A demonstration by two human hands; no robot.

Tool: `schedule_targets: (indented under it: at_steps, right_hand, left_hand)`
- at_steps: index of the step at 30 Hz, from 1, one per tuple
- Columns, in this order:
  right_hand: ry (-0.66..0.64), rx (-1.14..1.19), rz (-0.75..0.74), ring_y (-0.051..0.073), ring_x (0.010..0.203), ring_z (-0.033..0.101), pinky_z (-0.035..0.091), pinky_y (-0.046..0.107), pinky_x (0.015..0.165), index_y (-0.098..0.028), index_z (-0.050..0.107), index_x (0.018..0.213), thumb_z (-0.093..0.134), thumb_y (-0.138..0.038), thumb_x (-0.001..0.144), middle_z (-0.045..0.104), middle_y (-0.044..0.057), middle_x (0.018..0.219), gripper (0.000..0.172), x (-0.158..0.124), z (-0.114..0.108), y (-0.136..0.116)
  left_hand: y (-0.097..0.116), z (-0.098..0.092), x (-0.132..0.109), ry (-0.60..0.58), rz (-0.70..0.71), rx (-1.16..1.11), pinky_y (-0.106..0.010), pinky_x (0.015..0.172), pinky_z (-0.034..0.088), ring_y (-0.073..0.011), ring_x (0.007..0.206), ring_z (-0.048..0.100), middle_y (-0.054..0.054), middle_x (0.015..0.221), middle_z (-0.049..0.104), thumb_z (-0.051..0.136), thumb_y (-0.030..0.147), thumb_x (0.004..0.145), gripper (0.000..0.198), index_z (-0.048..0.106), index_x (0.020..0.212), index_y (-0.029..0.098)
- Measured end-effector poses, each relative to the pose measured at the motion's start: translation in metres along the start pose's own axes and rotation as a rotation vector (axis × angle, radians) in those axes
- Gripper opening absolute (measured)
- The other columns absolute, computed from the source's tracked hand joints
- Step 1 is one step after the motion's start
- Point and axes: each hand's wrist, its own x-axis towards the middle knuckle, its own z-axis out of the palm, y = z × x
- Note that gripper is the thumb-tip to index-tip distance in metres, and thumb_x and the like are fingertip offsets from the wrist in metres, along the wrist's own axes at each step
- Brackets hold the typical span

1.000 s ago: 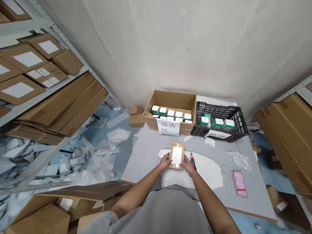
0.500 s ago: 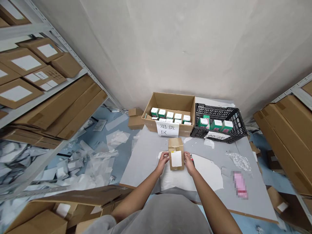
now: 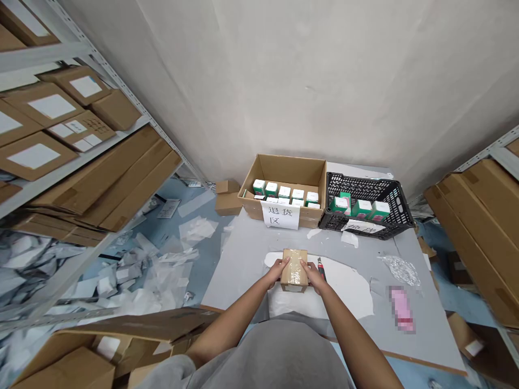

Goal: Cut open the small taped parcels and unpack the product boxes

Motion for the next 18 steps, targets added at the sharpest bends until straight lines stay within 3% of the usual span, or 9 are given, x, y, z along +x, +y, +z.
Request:
schedule_targets:
  at_steps: [8,14,18]
  right_hand:
    - [-0.097,0.002,-0.099,0.035,0.134,0.066,0.056,0.054,0.108,-0.037,0.055,0.156,0.073,-0.078,0.082,0.066,0.010,0.151,0.087,-0.007,-0.002,0.021]
    - [-0.103,-0.027,-0.103,0.036,0.137,0.064,0.055,0.054,0.110,-0.036,0.056,0.156,0.073,-0.078,0.081,0.066,0.012,0.151,0.087,-0.009,0.000,0.017]
    - [-0.079,-0.027,-0.191,0.035,0.140,0.061,0.052,0.052,0.114,-0.036,0.056,0.157,0.081,-0.071,0.077,0.063,0.011,0.154,0.091,-0.010,-0.004,0.006]
  left_hand:
    - [-0.020,0.002,-0.012,-0.003,0.117,0.025,-0.040,0.098,0.058,-0.0332,0.117,0.073,-0.019,0.128,0.074,0.081,0.073,0.081,0.079,0.060,0.132,0.016]
    - [-0.014,0.001,-0.014,-0.021,0.115,0.034,-0.043,0.101,0.057,-0.0347,0.119,0.072,-0.019,0.128,0.073,0.082,0.073,0.080,0.078,0.060,0.129,0.016]
    - [-0.001,-0.002,-0.018,-0.030,0.205,0.011,-0.042,0.108,0.053,-0.0339,0.130,0.064,-0.018,0.140,0.068,0.081,0.071,0.080,0.071,0.062,0.126,0.020]
